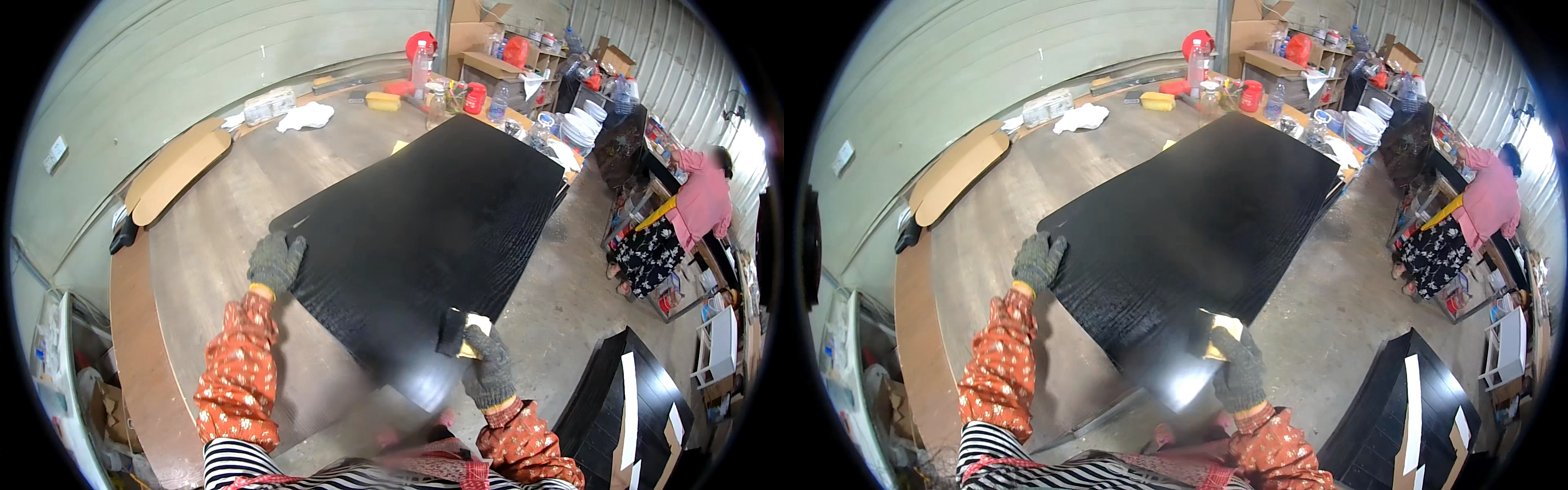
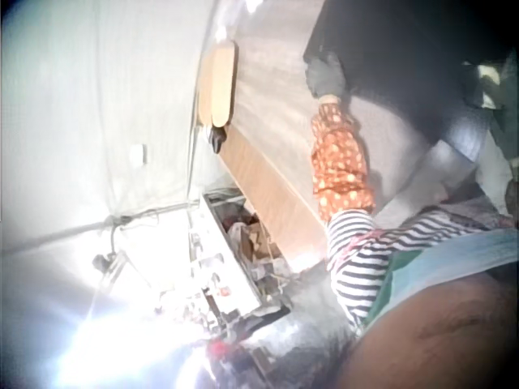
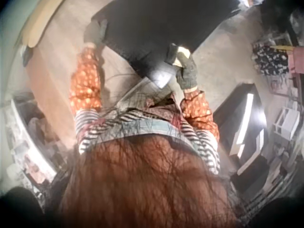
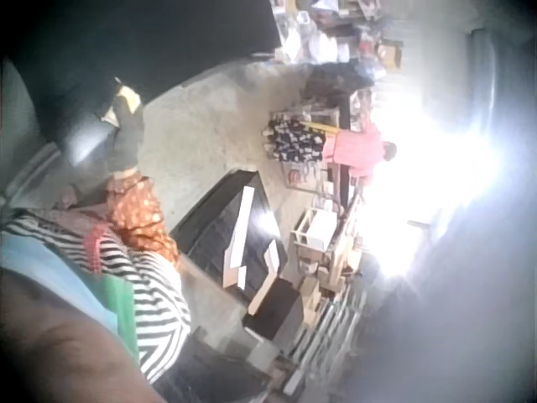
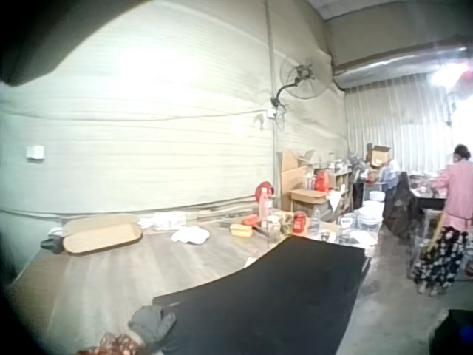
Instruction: The person cleans a black rectangular panel on a workbench using a cloth and a liquid from a bottle. They wipe the surface repeatedly, flip the panel over to clean the other side, and use a sponge to scrub the edges.
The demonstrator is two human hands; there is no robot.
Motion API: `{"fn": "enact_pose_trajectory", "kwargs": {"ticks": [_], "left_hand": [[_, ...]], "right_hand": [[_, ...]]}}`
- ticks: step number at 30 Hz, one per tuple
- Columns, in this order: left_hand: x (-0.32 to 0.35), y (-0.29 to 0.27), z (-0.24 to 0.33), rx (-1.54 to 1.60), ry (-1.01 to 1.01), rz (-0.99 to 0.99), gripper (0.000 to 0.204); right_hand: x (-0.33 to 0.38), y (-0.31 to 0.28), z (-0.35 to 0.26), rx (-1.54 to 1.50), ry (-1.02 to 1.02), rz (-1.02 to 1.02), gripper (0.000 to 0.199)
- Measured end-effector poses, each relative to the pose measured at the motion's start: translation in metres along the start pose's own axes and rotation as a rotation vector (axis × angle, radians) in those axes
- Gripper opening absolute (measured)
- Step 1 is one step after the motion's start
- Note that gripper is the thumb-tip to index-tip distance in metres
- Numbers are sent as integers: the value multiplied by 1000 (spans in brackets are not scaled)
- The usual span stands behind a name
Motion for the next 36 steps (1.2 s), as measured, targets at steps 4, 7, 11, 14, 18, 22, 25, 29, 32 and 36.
{"fn": "enact_pose_trajectory", "kwargs": {"ticks": [4, 7, 11, 14, 18, 22, 25, 29, 32, 36], "left_hand": [[54, -15, -26, 9, -104, -103, 56], [89, -26, -58, 30, -126, -132, 55], [139, -43, -96, 101, -164, -73, 50], [175, -53, -108, 205, -183, -33, 44], [219, -61, -110, 262, -261, -4, 41], [269, -71, -92, 227, -361, 59, 38], [308, -58, -70, 482, -517, -21, 39], [353, -57, 28, 994, -783, -66, 35], [372, -32, 99, 1485, -843, -85, 31], [385, -8, 145, 1534, -777, -128, 42]], "right_hand": [[45, 9, 14, -70, 86, -26, 39], [68, 2, 23, 304, -6, -71, 42], [102, 3, 43, 334, 126, -168, 43], [119, -5, 39, 403, 169, -222, 41], [128, -19, 26, 218, 238, -145, 41], [126, -32, -19, 321, 171, -352, 37], [104, -64, -51, 110, 236, -383, 23], [65, -109, -147, 678, -303, -423, 42], [36, -135, -213, 561, -587, -469, 37], [-25, -188, -278, 74, -180, -240, 35]]}}
Point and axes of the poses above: each hand's wrist, its own x-axis away from the middle knuckle, its own y-axis out of the palm, z = x × y, the point moved 9 cm from there along -x, towards the middle knuckle, and after that the axes turned 10 degrees about -x, right-handed, at the moved point
